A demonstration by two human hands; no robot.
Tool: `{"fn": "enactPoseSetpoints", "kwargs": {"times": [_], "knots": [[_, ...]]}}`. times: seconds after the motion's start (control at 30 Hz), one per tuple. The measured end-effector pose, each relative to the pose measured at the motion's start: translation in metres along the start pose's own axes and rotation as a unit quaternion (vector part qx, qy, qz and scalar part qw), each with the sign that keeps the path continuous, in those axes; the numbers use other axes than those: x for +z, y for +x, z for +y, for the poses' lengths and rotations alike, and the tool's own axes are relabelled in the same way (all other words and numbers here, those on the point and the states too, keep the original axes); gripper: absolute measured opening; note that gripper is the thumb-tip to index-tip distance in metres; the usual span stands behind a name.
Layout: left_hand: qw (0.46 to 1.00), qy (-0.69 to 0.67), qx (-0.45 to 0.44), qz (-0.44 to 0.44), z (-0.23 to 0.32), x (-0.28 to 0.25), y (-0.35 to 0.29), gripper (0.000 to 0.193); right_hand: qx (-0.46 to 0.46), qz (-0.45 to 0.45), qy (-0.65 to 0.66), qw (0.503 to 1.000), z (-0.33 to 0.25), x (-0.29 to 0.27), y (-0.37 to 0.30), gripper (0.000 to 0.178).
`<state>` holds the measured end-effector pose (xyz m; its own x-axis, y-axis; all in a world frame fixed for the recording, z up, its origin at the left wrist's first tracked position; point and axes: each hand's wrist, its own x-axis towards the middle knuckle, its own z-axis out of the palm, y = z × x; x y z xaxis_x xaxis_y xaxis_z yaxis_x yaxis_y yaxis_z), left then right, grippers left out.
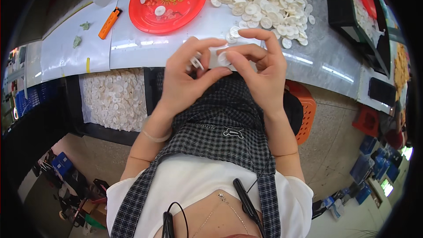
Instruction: Manually assembling small white plastic components and placing them in a red tray.
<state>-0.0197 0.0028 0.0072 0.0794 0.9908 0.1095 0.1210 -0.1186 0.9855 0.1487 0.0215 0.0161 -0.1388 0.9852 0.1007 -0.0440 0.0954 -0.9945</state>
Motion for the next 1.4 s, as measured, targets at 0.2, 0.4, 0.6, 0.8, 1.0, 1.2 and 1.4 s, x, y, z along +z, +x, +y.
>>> {"fn": "enactPoseSetpoints", "kwargs": {"times": [0.2, 0.4, 0.6, 0.8, 1.0, 1.2, 1.4], "knots": [[0.999, -0.037, 0.02, 0.018, -0.007, 0.007, -0.005, 0.035, 0.063, -0.021, 0.011, 0.998, -0.001, 0.003, -0.002, 0.036], [0.99, -0.127, -0.048, -0.025, -0.007, 0.001, -0.009, 0.035, -0.21, 0.017, -0.359, 0.909, 0.015, -0.003, 0.017, 0.023], [0.978, -0.182, -0.092, -0.046, -0.006, -0.002, -0.009, 0.037, -0.239, -0.023, -0.387, 0.89, 0.023, -0.008, 0.011, 0.026], [0.975, -0.188, -0.105, -0.046, -0.004, -0.001, -0.009, 0.037, -0.212, 0.001, -0.399, 0.892, 0.02, -0.016, 0.007, 0.025], [0.947, -0.286, -0.133, -0.062, -0.008, -0.002, -0.009, 0.034, -0.166, -0.004, -0.378, 0.911, 0.021, -0.024, 0.007, 0.021], [0.878, -0.439, -0.182, -0.048, 0.002, 0.006, -0.003, 0.022, -0.217, 0.019, -0.402, 0.889, 0.026, -0.03, 0.01, 0.02], [0.84, -0.477, -0.24, -0.101, -0.001, 0.005, -0.002, 0.025, -0.223, 0.045, -0.316, 0.921, 0.023, -0.023, 0.001, 0.042]]}}
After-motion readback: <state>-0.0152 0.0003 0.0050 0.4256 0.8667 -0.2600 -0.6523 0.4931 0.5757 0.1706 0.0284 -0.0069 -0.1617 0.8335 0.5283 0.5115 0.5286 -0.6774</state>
